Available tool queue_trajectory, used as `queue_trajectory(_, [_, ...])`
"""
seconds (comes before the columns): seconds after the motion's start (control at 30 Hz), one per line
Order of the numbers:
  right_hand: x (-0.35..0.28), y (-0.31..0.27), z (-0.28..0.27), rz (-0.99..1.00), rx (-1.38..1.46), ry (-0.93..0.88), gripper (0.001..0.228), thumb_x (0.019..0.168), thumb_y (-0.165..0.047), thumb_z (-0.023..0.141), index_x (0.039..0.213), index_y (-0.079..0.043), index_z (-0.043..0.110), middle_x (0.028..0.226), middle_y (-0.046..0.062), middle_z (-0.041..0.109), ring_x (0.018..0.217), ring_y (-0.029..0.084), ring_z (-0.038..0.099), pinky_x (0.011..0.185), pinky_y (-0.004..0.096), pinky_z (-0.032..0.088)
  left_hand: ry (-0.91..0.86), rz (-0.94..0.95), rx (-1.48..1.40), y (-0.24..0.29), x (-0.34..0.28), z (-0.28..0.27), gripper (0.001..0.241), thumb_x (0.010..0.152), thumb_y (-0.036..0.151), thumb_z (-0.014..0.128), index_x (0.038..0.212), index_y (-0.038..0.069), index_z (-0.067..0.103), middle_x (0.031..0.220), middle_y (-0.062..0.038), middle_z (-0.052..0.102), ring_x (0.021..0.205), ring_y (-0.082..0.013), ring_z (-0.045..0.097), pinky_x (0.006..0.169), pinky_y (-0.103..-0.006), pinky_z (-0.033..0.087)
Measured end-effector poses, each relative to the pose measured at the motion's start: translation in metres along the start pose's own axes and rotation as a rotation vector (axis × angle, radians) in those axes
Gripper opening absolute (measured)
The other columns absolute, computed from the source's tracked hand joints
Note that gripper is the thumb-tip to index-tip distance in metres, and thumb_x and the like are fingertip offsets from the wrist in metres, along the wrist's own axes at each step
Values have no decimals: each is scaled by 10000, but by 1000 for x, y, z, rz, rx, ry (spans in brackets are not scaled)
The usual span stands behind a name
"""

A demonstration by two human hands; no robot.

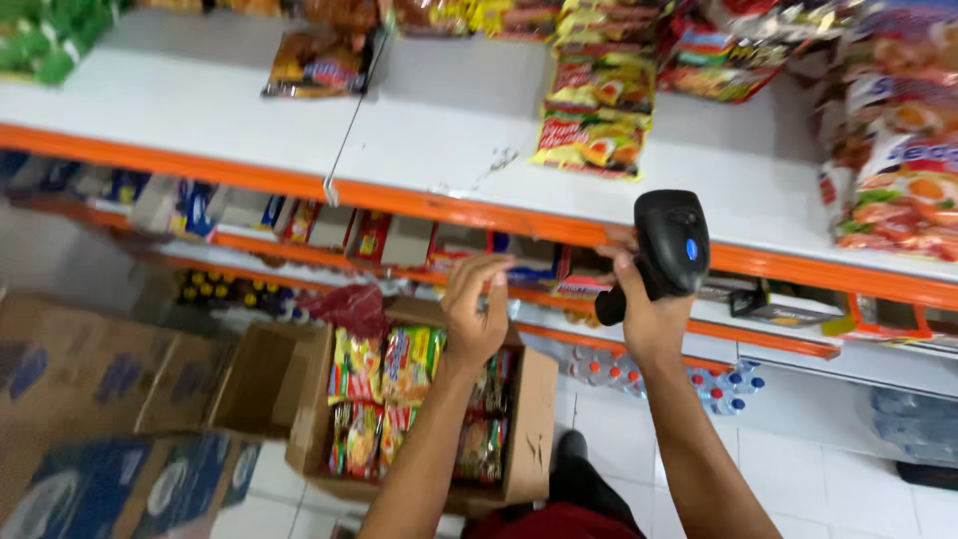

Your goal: The person takes instant noodle packets from a box, scans their barcodes with a handheld barcode scanner, and places them onto store shelves.

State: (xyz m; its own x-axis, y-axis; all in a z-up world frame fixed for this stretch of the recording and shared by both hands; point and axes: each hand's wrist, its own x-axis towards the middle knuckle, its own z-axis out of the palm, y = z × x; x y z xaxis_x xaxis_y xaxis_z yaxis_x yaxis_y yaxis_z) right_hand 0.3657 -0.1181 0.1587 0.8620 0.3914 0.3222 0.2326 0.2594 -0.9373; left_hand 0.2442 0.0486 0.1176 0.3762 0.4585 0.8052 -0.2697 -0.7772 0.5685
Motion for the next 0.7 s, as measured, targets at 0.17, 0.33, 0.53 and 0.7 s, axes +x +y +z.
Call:
queue_trajectory(0.17, [-98, 70, 13, 217, 64, -323, 215, 1044, -31, 608, 1250, 33, 595, 1204, 151, 709, 987, 205, 719, 776, 331, 600, -153, -380, -71, 11, -143, -40, 149, 1031, 76, 599, 1085, 9, 721, 1000, -116, 766, 952, -298, 727, 914, -416, 552])
queue_trajectory(0.33, [-185, 150, 25, 588, 87, -488, 261, 996, -47, 632, 1243, 37, 610, 1103, 151, 731, 879, 214, 723, 706, 324, 581, -243, -662, 56, 20, -246, -91, 153, 1000, 116, 615, 1076, 28, 714, 1014, -163, 735, 933, -342, 701, 826, -410, 549])
queue_trajectory(0.53, [-230, 210, 25, 776, 39, -590, 215, 999, -73, 656, 1175, 40, 608, 1097, 174, 734, 881, 232, 735, 723, 370, 620, -227, -793, 261, 11, -299, -128, 178, 975, 146, 664, 1122, 60, 715, 1089, -170, 716, 1042, -355, 659, 934, -440, 516])
queue_trajectory(0.7, [-229, 225, 17, 941, 159, -560, 237, 980, -115, 641, 1167, 9, 564, 1117, 184, 723, 899, 273, 740, 712, 396, 607, -24, -728, 528, -30, -305, -144, 356, 904, 151, 760, 1235, 68, 660, 1194, -174, 668, 1116, -359, 631, 1011, -461, 486])
